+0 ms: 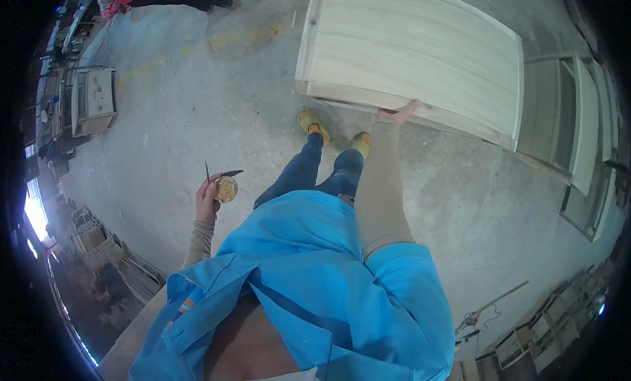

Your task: The person moves around a workshop, picks up a wooden drawer front, and places it on a wooden cabinet frame. They then pick up a sanding block and a scraper, walk to another cabinet, and place the drawer front on it. The person continues to move between cabinets, handling drawer fronts and tools.

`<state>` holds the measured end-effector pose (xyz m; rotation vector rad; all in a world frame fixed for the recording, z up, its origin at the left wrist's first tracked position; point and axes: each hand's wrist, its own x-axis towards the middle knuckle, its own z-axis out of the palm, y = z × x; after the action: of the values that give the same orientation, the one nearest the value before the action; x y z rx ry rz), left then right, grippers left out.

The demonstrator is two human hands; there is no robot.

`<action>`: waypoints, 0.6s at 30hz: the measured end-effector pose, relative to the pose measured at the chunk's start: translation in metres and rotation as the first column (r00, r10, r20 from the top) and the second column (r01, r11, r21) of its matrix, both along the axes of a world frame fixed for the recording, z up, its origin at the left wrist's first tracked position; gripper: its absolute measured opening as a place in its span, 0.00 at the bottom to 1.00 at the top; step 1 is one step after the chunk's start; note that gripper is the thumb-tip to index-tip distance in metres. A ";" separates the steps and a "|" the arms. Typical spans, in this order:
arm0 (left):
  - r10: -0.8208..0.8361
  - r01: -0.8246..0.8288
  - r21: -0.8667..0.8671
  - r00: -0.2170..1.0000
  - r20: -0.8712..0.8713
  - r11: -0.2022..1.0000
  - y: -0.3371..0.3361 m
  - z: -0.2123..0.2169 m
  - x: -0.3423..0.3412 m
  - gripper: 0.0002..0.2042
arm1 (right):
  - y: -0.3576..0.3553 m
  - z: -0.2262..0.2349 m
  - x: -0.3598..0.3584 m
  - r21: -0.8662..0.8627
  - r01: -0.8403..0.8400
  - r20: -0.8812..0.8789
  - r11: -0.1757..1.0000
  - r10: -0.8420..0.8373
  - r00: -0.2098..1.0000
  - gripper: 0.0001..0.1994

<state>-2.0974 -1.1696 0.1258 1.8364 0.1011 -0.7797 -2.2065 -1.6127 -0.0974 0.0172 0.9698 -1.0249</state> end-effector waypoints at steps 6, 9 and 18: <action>-0.101 0.101 -0.026 0.995 0.003 0.995 0.010 -0.006 0.004 0.16 | 0.056 0.009 -0.059 -0.055 -0.015 0.025 0.998 0.017 1.000 0.33; -0.167 0.166 -0.015 0.986 -0.011 0.986 0.018 -0.012 0.030 0.17 | 0.091 0.025 -0.078 -0.031 0.017 -0.022 0.999 -0.018 1.000 0.32; -0.409 0.409 -0.027 0.912 -0.002 0.912 0.011 -0.011 0.135 0.16 | 0.182 0.007 -0.120 -0.126 0.182 -0.088 0.975 -0.194 0.977 0.31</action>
<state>-1.9625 -1.1583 0.1152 1.8532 -0.2996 -1.0720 -2.3268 -1.4309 -0.0903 -0.0404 1.0106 -1.2664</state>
